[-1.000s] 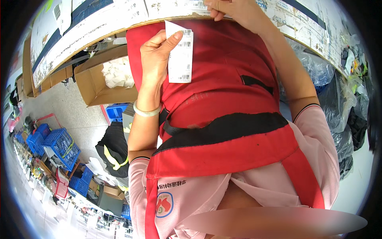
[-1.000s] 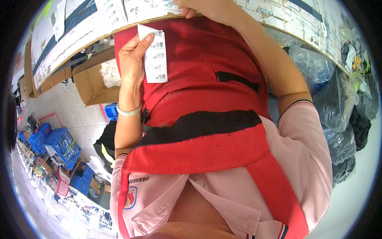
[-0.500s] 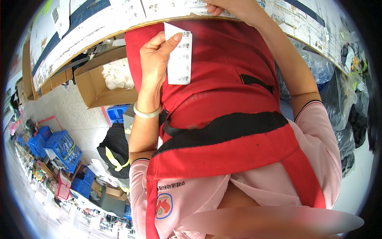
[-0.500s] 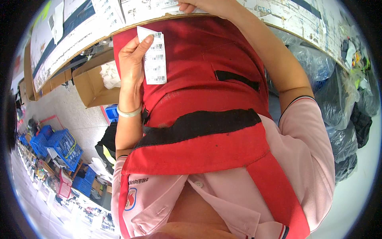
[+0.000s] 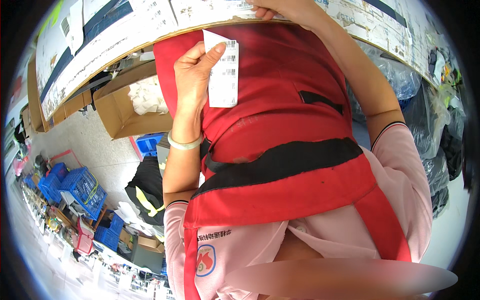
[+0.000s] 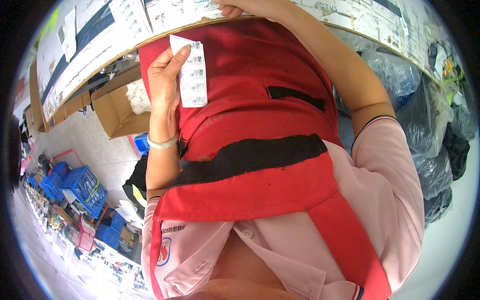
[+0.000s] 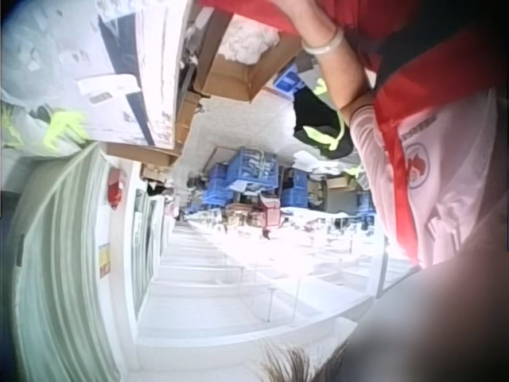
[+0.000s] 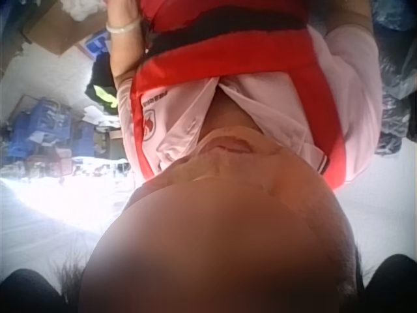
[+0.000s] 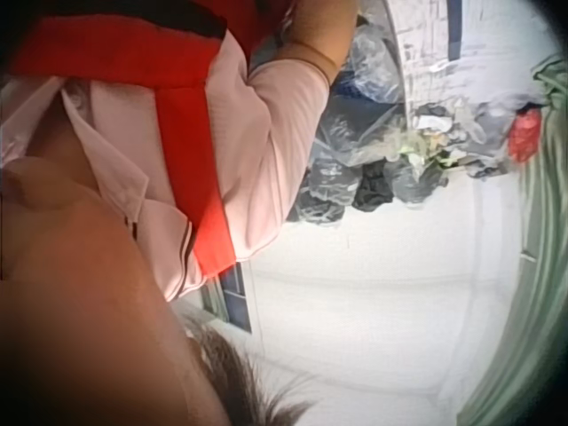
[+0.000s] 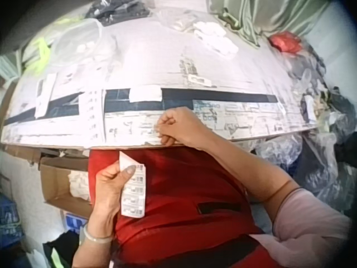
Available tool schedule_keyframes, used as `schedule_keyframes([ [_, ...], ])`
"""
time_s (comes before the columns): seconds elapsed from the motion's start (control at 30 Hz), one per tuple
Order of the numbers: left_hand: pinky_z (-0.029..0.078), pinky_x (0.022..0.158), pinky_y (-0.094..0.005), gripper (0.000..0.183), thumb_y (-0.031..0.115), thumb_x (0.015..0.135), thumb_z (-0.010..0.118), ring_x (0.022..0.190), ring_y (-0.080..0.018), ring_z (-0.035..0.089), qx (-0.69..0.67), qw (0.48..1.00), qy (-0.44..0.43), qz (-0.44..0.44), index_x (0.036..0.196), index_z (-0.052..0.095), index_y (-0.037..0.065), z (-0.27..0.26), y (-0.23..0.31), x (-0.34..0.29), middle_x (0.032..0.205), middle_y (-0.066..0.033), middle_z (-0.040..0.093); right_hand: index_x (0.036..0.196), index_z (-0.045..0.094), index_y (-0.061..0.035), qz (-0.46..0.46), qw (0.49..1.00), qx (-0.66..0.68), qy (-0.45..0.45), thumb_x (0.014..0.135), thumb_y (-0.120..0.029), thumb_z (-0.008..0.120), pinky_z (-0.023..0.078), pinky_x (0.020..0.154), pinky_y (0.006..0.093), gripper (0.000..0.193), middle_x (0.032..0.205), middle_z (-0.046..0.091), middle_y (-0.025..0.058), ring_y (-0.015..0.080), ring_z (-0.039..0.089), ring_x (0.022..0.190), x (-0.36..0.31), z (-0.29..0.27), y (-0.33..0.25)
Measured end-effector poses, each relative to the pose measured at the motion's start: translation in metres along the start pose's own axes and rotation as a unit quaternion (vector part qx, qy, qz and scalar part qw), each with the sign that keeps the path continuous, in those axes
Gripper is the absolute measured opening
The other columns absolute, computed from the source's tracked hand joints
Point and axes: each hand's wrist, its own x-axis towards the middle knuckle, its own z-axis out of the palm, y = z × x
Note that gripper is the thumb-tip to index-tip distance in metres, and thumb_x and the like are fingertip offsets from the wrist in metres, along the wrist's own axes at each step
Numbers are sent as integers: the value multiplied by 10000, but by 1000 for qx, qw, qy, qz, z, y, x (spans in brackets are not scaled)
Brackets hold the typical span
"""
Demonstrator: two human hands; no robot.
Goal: Checking and organizing clothing tags on a workbench.
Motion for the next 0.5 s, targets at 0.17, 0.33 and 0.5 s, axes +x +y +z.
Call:
schedule_keyframes([
  [0.17, 471, 613, -193, 104, 74, 891, 713, 684, -44, 598, -1, 1000, -2, 0, 962, 723, -1, 1, -2, 0, 824, -17, 704, 913, 647, 61, -7, 1000, 9, 12, 917, -103, 634, 521, 543, 254, 166, 740, 660, 113, 149, 634, 612, 1, 0, 6],
  [0.33, 476, 615, -193, 109, 76, 892, 713, 686, -45, 600, -4, 1000, 0, -5, 967, 723, -1, 1, -3, -1, 824, -19, 705, 910, 652, 59, 4, 1000, -2, 19, 912, -108, 642, 521, 541, 251, 167, 741, 661, 108, 144, 633, 611, 0, 3, 4],
  [0.5, 480, 614, -194, 108, 76, 894, 711, 684, -49, 607, -6, 1000, -3, -2, 966, 722, -3, 0, -6, 0, 827, -23, 707, 903, 653, 57, 3, 1000, -5, 22, 907, -106, 644, 522, 538, 249, 164, 736, 659, 105, 141, 630, 610, 1, 5, 5],
])
